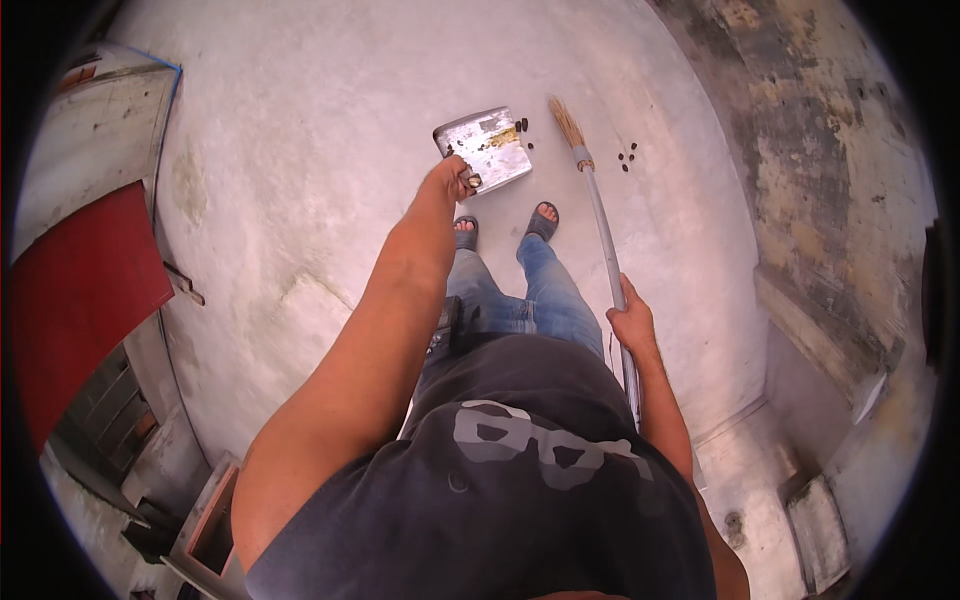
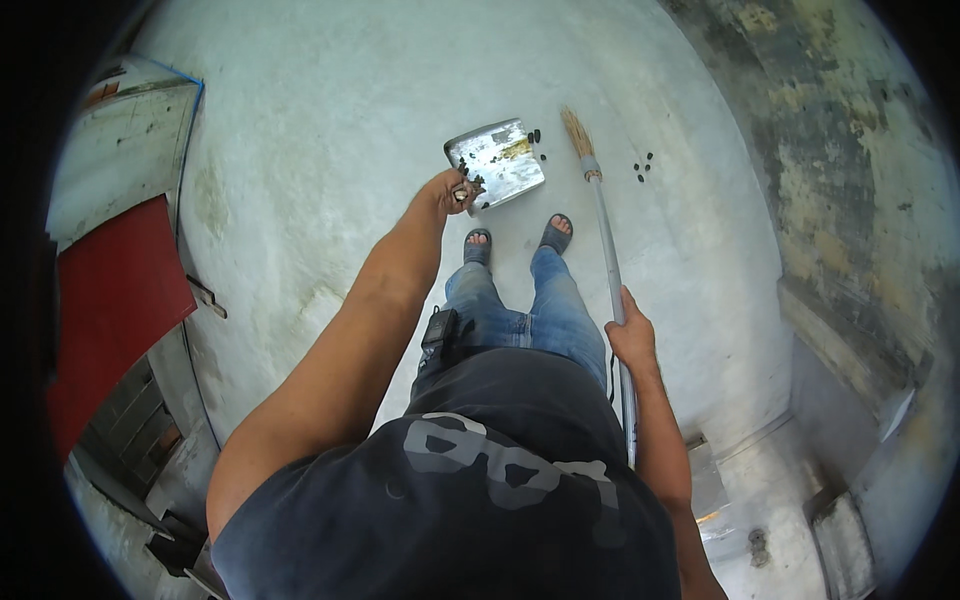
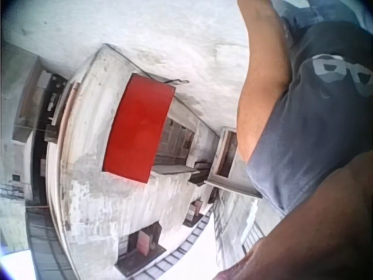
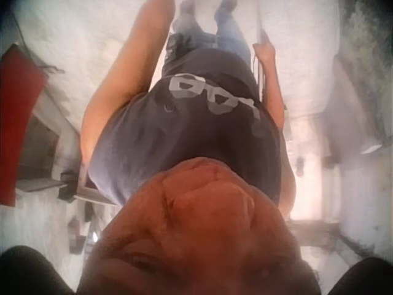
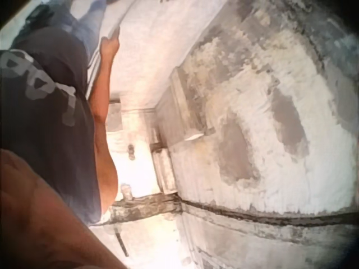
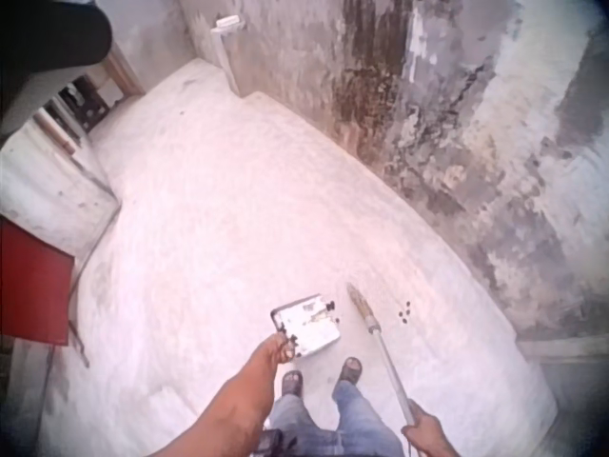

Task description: The person walks around an outdoor concrete area holding a dustpan and a broom, sweeping animal droppings off the ground into the dustpan. The person then walks over to a metal animal cage and touches its side.

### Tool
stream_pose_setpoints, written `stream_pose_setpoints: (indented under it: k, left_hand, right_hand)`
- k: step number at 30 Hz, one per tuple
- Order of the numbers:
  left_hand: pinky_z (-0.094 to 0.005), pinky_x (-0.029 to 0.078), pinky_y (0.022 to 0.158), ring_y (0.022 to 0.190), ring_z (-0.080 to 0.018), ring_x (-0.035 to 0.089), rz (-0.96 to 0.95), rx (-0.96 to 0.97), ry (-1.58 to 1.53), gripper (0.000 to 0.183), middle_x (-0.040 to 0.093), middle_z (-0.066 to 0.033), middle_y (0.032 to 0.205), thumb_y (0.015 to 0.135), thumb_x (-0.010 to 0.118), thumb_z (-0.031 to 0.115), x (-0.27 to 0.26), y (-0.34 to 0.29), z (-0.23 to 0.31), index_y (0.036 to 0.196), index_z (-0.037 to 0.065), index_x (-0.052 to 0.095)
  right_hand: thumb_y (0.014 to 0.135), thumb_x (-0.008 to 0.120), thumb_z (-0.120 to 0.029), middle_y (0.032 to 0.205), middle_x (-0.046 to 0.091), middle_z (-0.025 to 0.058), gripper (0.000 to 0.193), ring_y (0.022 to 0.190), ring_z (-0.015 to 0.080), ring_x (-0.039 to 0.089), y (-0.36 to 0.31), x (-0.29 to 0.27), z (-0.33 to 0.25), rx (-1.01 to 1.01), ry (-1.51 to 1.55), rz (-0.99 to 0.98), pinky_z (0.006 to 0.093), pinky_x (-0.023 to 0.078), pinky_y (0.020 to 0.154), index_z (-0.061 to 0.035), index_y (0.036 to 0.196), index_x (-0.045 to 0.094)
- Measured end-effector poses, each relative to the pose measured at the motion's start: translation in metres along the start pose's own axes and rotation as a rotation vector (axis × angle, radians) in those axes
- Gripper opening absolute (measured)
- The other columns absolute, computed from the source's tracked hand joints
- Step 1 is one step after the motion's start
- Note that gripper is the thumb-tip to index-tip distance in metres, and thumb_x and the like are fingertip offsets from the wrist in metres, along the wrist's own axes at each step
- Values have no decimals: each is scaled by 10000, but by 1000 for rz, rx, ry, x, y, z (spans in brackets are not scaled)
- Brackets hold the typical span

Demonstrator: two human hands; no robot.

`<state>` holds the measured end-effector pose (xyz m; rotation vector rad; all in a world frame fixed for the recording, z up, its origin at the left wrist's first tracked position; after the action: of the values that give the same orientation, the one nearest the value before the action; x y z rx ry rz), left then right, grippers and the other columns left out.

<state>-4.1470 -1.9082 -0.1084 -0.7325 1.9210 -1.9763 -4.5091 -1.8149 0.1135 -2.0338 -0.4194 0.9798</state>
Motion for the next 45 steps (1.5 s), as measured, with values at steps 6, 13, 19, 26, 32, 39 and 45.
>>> stream_pose_setpoints:
  k: [6,13,19,26,32,39,45]
  left_hand:
    - [-165,414,341,356,-51,440,59,30,70,208,431,15,469,849,310,90,-14,10,9,744,8,469]
    - [-218,395,324,352,-90,409,-6,-122,-36,130,413,19,504,846,352,97,-40,18,-2,793,94,470]
    - [-209,377,311,355,-93,408,9,-232,-5,147,397,1,486,829,344,131,-62,14,0,701,73,382]
    - [-227,385,318,349,-103,401,-47,-270,-53,141,397,4,468,810,332,88,-56,-2,9,678,67,376]
    - [-181,378,321,369,-57,404,-51,-308,86,269,388,33,477,853,358,210,-69,-21,3,611,92,354]
    - [-167,365,332,377,-49,387,-78,-322,233,290,382,55,481,869,355,239,-40,-49,-9,607,116,351]
    - [-207,375,340,356,-89,385,-40,-218,387,262,365,28,446,845,354,195,52,-17,-36,600,103,362]
  right_hand:
    - [650,518,-82,1078,551,218,693,970,299,559,-31,45,7,24,51,-243,320,419,838,-97,1316,327]
    - [662,510,-30,786,565,132,696,577,167,508,-79,23,16,180,114,-126,268,430,571,-118,1327,325]
    - [649,528,-68,844,575,150,704,641,194,522,-55,77,-10,191,313,-77,276,432,635,-68,1321,317]
    - [676,526,-70,1101,547,208,676,964,268,561,-83,154,-14,89,438,-253,289,413,829,-131,1320,329]
    - [672,535,-54,880,595,159,685,727,201,574,-114,115,-2,219,433,-136,290,449,707,-132,1321,332]
    - [638,518,-73,595,504,92,699,515,171,482,-111,64,39,311,385,81,303,414,519,-101,1314,342]
    - [676,504,-45,709,527,98,679,601,163,498,-92,15,102,412,423,258,280,417,584,-109,1327,324]
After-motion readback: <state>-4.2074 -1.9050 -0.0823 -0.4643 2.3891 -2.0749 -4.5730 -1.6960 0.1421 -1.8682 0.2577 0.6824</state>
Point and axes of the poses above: each hand's wrist, its own y-axis towards the middle knuckle, its own x-axis out of the palm, z = x × y, the point moved 9 cm from there along y, towards the middle knuckle
